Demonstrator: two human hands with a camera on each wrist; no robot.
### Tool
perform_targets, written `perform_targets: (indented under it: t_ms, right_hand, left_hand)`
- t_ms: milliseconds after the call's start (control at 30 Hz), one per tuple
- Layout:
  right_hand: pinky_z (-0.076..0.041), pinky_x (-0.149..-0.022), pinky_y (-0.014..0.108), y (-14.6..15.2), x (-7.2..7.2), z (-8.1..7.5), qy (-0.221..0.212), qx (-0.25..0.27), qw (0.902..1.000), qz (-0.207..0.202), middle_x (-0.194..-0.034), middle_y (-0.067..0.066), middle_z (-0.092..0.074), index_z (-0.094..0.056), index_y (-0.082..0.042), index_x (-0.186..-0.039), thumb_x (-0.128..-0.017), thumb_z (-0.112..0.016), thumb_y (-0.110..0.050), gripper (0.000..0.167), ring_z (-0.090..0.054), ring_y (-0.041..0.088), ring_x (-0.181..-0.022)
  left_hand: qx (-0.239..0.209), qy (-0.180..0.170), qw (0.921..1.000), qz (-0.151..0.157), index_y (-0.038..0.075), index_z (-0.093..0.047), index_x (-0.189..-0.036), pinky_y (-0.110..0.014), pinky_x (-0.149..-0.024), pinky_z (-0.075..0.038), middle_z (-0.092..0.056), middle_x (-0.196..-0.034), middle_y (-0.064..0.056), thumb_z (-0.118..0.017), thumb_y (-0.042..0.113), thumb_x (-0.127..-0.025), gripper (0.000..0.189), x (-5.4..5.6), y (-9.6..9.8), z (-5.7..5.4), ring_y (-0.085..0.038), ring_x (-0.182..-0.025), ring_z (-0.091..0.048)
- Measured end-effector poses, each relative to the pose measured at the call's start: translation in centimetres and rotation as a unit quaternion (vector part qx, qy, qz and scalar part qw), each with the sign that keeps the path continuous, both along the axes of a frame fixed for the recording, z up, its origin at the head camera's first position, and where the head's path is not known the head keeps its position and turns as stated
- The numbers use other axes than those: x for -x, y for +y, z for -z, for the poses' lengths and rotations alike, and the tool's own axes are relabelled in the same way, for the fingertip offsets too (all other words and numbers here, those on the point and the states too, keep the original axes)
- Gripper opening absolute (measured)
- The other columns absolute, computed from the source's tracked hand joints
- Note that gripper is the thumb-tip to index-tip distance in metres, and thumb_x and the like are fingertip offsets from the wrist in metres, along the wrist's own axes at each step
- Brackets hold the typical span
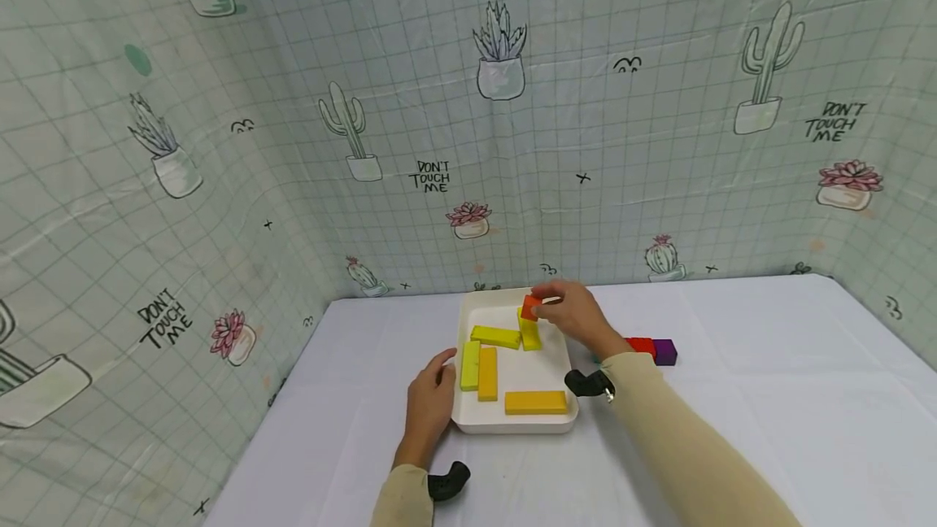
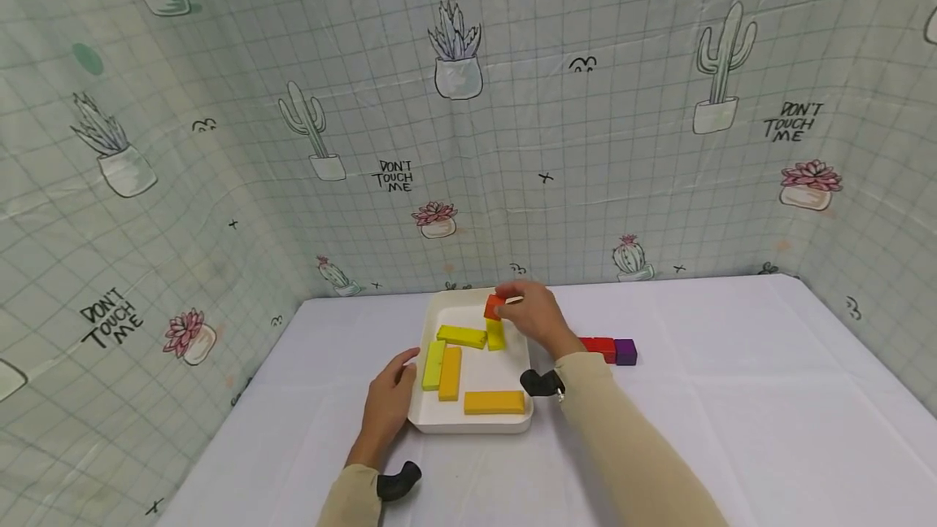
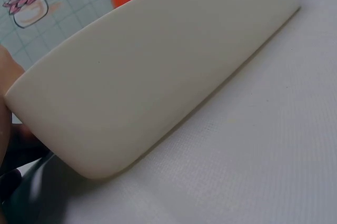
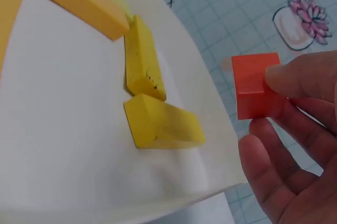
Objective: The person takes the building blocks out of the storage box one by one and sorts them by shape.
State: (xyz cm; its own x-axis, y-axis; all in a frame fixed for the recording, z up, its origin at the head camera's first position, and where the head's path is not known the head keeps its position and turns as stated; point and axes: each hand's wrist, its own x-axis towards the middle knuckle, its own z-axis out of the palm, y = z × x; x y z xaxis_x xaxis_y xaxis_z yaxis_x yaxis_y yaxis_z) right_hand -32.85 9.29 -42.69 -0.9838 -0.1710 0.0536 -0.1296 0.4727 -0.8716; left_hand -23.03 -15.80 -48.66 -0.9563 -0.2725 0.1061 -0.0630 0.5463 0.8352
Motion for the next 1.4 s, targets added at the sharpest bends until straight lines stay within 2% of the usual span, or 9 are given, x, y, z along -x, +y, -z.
perform_targets:
  t_ms: [233, 400, 533, 833, 1133, 1400]
  right_hand:
    - [-0.054, -0.095, 0.044, 0.9, -2.1, 0.3, -0.013, 0.061, 0.9977, 0.025, -0.122, 0.011, -0.067, -0.067, -0.008, -0.126, -0.094, -0.067, -0.021, 0.035, -0.067, 0.027, -0.1]
    - [-0.056, -0.09, 0.042, 1.4, -3.3, 0.8, -0.03, 0.147, 0.9886, 0.015, -0.121, 0.017, -0.065, -0.064, -0.002, -0.125, -0.096, -0.067, -0.017, 0.033, -0.068, 0.029, -0.102]
    - [-0.057, -0.086, 0.041, 1.4, -4.0, 1.2, -0.025, 0.181, 0.983, 0.013, -0.122, 0.018, -0.063, -0.063, 0.0, -0.125, -0.096, -0.068, -0.016, 0.033, -0.067, 0.03, -0.104]
    - [-0.056, -0.089, 0.04, 1.9, -4.6, 1.4, -0.015, 0.201, 0.9791, 0.028, -0.127, 0.019, -0.059, -0.061, 0.001, -0.127, -0.097, -0.065, -0.013, 0.034, -0.062, 0.035, -0.111]
    - [-0.055, -0.092, 0.041, 2.7, -5.4, 0.9, -0.018, 0.198, 0.9797, 0.025, -0.125, 0.019, -0.06, -0.061, 0.001, -0.128, -0.096, -0.064, -0.012, 0.035, -0.062, 0.033, -0.109]
    - [-0.055, -0.09, 0.033, 3.0, -6.3, 0.4, -0.015, 0.183, 0.9825, 0.033, -0.127, 0.017, -0.061, -0.064, -0.001, -0.128, -0.095, -0.066, -0.014, 0.036, -0.059, 0.031, -0.11]
  left_hand:
    - [0.002, -0.001, 1.0, 0.002, 0.022, -0.062, -0.138, -0.051, -0.102, -0.046, -0.066, -0.127, -0.004, -0.05, 0.026, -0.104, 0.036, 0.3, 0.1, 0.2, -0.023, -0.107, -0.058]
    - [0.005, -0.002, 1.0, 0.0, 0.022, -0.063, -0.138, -0.051, -0.102, -0.046, -0.066, -0.126, -0.004, -0.051, 0.026, -0.104, 0.036, 0.1, 0.0, 0.3, -0.023, -0.107, -0.058]
    - [0.004, -0.002, 1.0, -0.001, 0.022, -0.062, -0.138, -0.051, -0.103, -0.046, -0.066, -0.127, -0.004, -0.051, 0.026, -0.104, 0.036, -0.1, -0.1, 0.4, -0.023, -0.108, -0.058]
    - [-0.001, -0.005, 1.0, -0.001, 0.022, -0.062, -0.138, -0.052, -0.103, -0.045, -0.065, -0.129, -0.005, -0.051, 0.027, -0.104, 0.036, -0.2, 0.0, 0.2, -0.024, -0.109, -0.058]
    - [0.006, -0.005, 1.0, 0.004, 0.023, -0.062, -0.138, -0.05, -0.1, -0.047, -0.067, -0.124, -0.004, -0.05, 0.027, -0.104, 0.036, 0.0, 0.3, 0.1, -0.023, -0.104, -0.058]
    - [0.006, -0.005, 1.0, 0.001, 0.023, -0.062, -0.138, -0.051, -0.102, -0.046, -0.065, -0.127, -0.005, -0.049, 0.027, -0.104, 0.036, -0.1, 0.2, 0.3, -0.024, -0.108, -0.058]
